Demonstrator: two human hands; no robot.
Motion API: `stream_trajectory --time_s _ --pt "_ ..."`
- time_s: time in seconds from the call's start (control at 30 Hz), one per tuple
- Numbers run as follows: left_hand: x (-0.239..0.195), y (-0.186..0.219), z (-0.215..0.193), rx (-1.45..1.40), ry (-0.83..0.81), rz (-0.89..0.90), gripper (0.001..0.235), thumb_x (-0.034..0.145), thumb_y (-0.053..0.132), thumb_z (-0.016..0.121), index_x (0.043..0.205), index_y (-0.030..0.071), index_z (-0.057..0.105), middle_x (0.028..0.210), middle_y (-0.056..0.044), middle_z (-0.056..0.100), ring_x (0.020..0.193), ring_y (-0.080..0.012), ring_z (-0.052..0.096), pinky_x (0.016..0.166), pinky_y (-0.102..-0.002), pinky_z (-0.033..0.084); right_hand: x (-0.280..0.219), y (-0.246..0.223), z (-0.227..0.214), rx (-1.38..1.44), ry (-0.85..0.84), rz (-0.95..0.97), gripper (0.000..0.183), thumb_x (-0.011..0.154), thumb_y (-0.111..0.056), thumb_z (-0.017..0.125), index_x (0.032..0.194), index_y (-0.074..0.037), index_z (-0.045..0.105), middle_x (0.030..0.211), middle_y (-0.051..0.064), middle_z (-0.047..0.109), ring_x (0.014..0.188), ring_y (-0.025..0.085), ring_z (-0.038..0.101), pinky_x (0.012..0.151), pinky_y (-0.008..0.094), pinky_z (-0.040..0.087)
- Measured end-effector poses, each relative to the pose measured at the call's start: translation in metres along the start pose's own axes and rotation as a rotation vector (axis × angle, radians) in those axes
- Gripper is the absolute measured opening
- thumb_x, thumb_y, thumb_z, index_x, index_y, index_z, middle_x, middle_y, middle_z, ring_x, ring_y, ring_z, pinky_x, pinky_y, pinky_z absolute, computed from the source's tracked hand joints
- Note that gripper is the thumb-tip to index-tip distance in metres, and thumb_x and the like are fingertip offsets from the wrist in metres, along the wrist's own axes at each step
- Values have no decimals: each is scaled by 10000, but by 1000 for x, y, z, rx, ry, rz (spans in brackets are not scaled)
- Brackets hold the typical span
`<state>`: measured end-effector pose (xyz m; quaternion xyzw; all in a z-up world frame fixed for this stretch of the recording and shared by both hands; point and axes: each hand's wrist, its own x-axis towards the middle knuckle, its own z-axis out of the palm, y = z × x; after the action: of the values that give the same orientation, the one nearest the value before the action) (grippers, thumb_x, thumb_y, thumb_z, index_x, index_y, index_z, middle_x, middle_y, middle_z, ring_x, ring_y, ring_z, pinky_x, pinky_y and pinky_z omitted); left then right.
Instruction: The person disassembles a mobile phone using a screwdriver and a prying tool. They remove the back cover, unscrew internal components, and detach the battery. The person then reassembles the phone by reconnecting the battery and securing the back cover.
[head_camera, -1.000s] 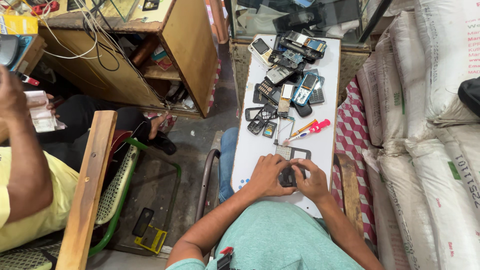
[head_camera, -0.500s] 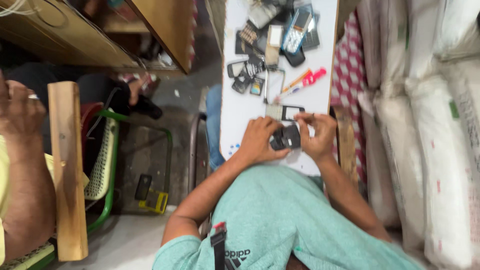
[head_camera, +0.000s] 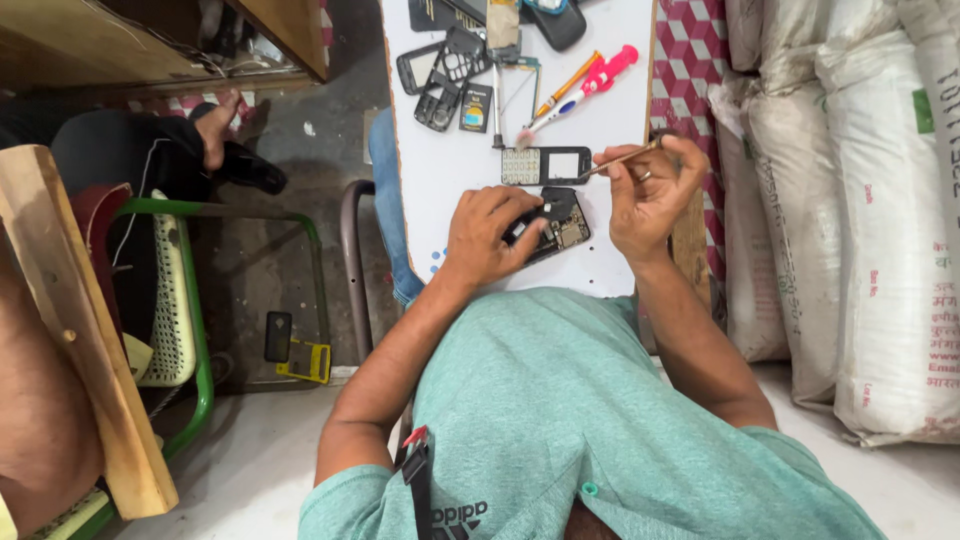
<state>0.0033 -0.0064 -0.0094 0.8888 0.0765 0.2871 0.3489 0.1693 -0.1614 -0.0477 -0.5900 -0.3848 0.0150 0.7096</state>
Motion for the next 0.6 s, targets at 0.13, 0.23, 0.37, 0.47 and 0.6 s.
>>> stream_trajectory --time_s 0.13,0.23,0.37,0.47,0.6 --pt "3 -8 5 -12 72 2 83 932 123 765 1010 108 740 953 1 729 869 -176 667 759 -349 426 -3 6 -3 24 15 58 502 1137 7 627 1449 -124 256 1139 208 696 979 224 742 863 298 640" --pt "5 -13 8 -44 120 -49 59 944 112 761 998 98 745 908 -12 733 818 -167 673 743 -342 429 -5 8 -4 21 16 70 498 1139 0 632 1448 -125 261 1100 206 702 972 218 744 851 290 636" --pt "12 -22 6 -95 163 -132 70 958 124 755 1010 79 763 895 -41 762 758 -141 713 722 -318 475 -4 12 -5 38 4 79 493 1140 -5 629 1446 -129 263 1133 199 706 972 213 749 843 281 642" --pt "24 -32 7 -204 217 -303 154 958 146 770 1059 32 759 876 -66 778 696 -119 725 632 -253 545 -5 14 -5 28 -14 78 488 1146 0 627 1445 -137 267 1123 202 708 977 214 749 828 268 635" --pt "39 -41 9 -227 222 -376 184 937 142 777 1062 8 754 859 -84 794 675 -101 742 579 -240 542 -6 15 -4 46 -23 70 493 1144 10 625 1449 -142 269 1100 203 705 973 212 745 819 262 624"
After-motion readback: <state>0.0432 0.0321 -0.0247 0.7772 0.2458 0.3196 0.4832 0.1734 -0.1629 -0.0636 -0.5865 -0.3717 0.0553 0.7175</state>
